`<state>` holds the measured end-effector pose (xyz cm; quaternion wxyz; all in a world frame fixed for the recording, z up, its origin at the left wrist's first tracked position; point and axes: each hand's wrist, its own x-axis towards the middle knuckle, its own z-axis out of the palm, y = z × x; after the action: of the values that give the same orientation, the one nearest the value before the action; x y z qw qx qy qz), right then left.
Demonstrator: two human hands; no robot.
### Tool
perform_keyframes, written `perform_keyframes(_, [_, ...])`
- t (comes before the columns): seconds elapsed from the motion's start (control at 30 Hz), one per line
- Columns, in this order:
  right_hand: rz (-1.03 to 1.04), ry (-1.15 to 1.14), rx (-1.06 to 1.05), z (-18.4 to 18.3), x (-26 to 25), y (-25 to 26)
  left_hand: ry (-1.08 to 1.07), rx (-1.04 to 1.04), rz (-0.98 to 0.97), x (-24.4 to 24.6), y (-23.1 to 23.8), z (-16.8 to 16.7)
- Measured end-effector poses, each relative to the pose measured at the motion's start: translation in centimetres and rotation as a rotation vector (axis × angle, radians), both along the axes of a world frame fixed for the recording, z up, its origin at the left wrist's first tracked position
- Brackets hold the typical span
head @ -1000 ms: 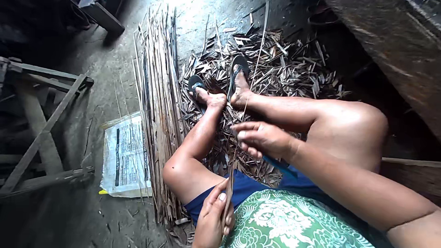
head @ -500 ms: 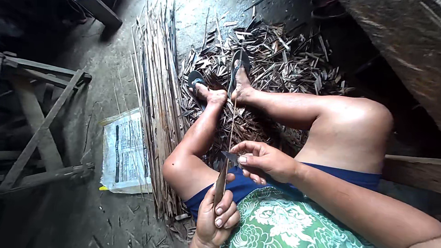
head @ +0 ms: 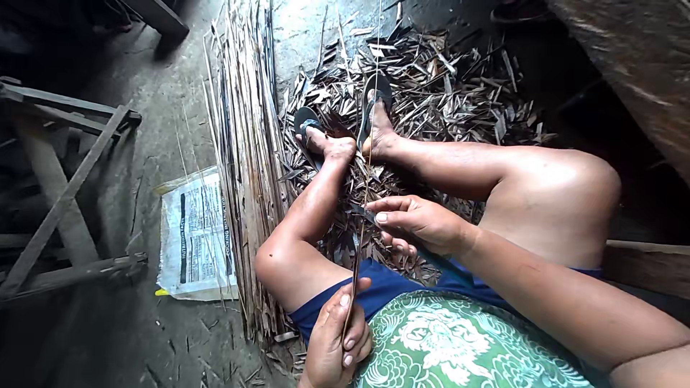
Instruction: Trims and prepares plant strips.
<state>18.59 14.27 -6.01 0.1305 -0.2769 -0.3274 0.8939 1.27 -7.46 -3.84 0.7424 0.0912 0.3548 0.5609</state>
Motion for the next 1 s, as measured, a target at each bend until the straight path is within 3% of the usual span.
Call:
perform_keyframes(0.17, [0.15,0.055,0.003,-0.2,0.0,-2.8,-0.131,-0.017,0.01,-0.5,-0.1,-0.4])
perform_keyframes(0.37, [0.003,-0.055,0.087,0.9,0.4,3.0,0.164,0.003,-0.044,-0.5,-0.6,0.1])
perform_keyframes(0.53, [-0.156,-0.063,0.027,0.6,-0.3,6.1,0.325,0.1,-0.13,-1.0,-0.9,0.2])
perform_keyframes(0.73, [-0.295,-0.096,0.026,-0.9,-0.2,5.4,0.047,0.138,-0.17,-1.5,-1.0,-0.2])
perform_keyframes(1.0, [0.184,0.086,-0.036,-0.6,0.2,-2.6,-0.331,-0.016,-0.071,-1.5,0.6,-0.2])
